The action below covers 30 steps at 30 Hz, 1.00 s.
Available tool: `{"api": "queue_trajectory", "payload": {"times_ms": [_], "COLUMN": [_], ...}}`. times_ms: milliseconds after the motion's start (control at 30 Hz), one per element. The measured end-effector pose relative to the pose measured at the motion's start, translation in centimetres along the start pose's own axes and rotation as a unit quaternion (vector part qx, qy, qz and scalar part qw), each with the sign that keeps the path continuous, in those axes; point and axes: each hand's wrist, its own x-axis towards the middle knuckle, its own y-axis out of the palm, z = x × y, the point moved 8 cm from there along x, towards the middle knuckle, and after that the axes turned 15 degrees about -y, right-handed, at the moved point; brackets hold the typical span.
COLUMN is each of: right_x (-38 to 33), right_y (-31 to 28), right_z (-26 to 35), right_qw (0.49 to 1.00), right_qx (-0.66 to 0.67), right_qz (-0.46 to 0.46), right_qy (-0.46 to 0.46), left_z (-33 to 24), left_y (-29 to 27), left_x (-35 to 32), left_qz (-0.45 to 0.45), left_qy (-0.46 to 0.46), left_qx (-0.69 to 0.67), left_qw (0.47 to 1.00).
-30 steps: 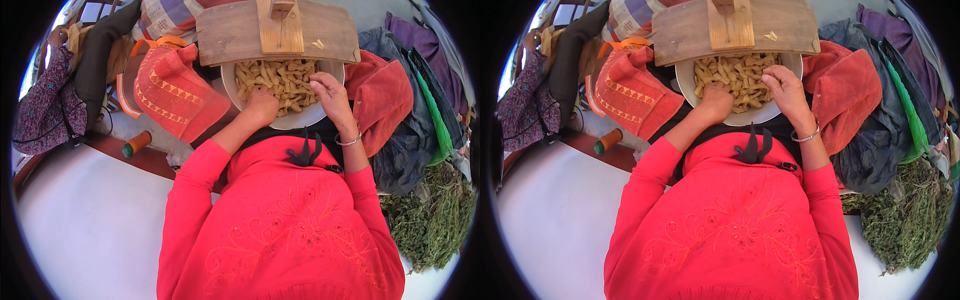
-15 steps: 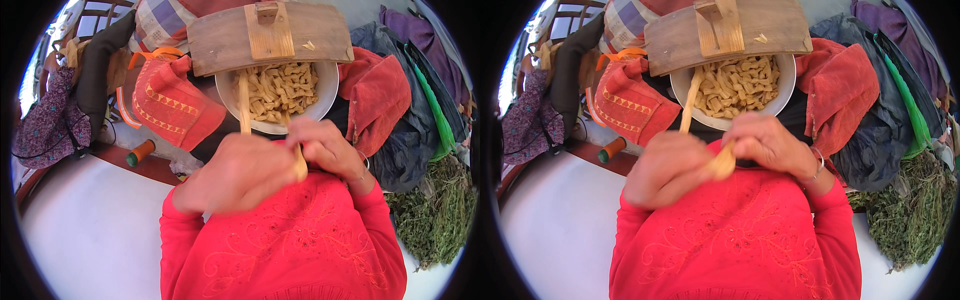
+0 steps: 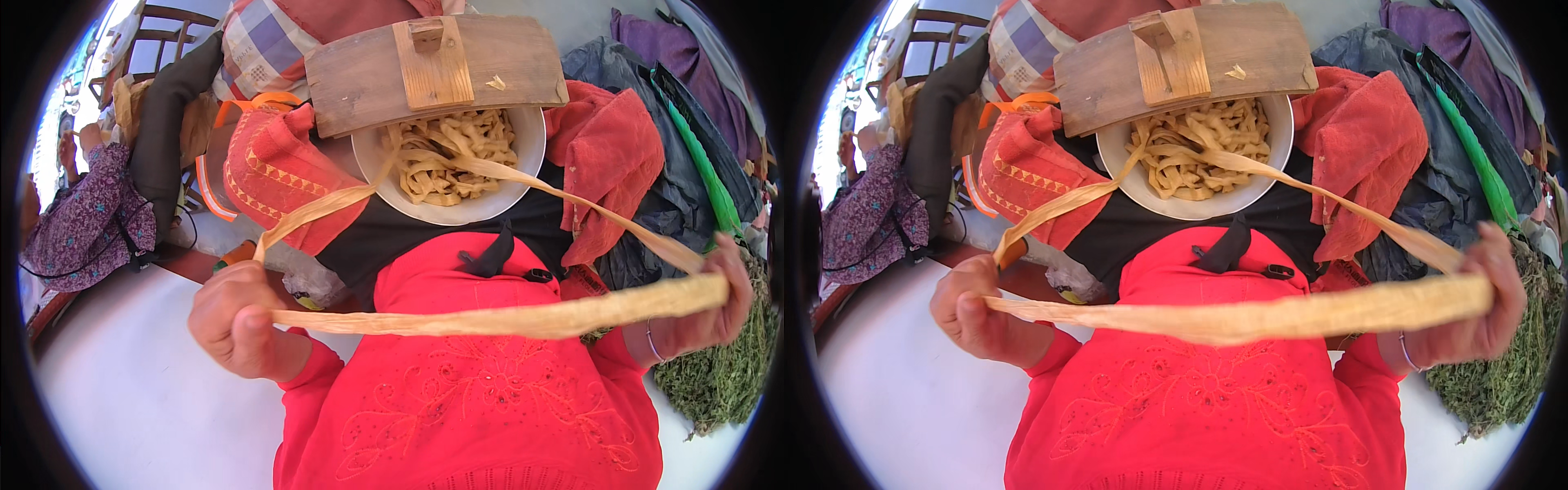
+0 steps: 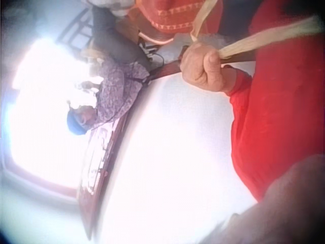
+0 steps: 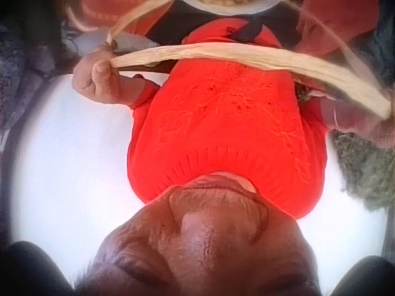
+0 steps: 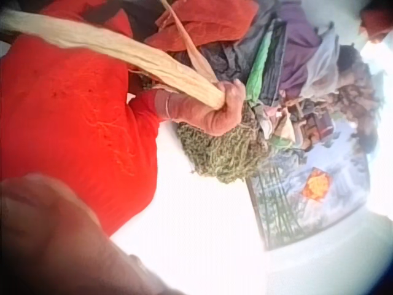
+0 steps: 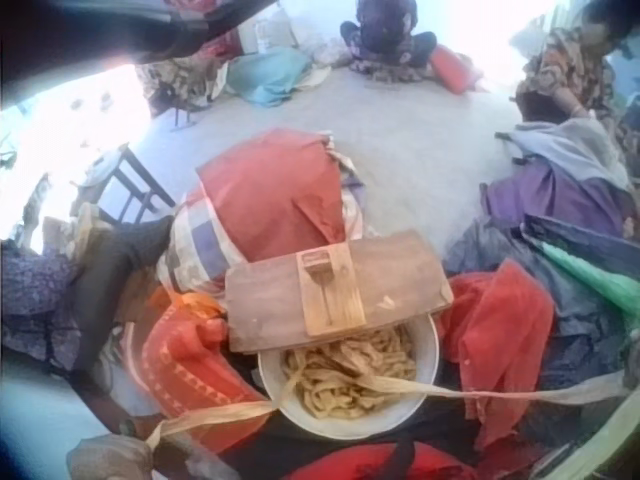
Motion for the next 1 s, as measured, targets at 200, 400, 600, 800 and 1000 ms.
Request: {"api": "queue_trajectory", "payload": {"times_ms": [200,400,600,800,1000], "right_x": [0.8,-8.4,-13.7,-14.0,-19.9], "right_y": [-9.8,10.0,21.1,24.3,26.4], "right_z": [-3.3,-2.7,4.0,-3.2,-8.3], "right_qw": [0.966,0.87,0.785,0.863,0.712], "right_qx": [-0.19,0.097,0.278,0.013,-0.104], "right_qz": [-0.173,0.364,0.545,0.501,0.688], "right_qy": [-0.028,0.32,0.096,-0.065,-0.092], "left_z": [2.8,5.9,12.5,20.1,19.9], "left_y": [-0.5,8.9,16.4,18.0,20.4], "left_x": [-0.6,0.9,0.2,-1.3,-0.3], "left_qz": [-0.008,0.131,0.301,0.339,0.313], "left_qy": [-0.124,-0.031,-0.172,-0.232,-0.233], "left_qx": [-0.017,0.399,0.313,0.467,0.351], "left_qw": [0.992,0.907,0.884,0.783,0.851]}}
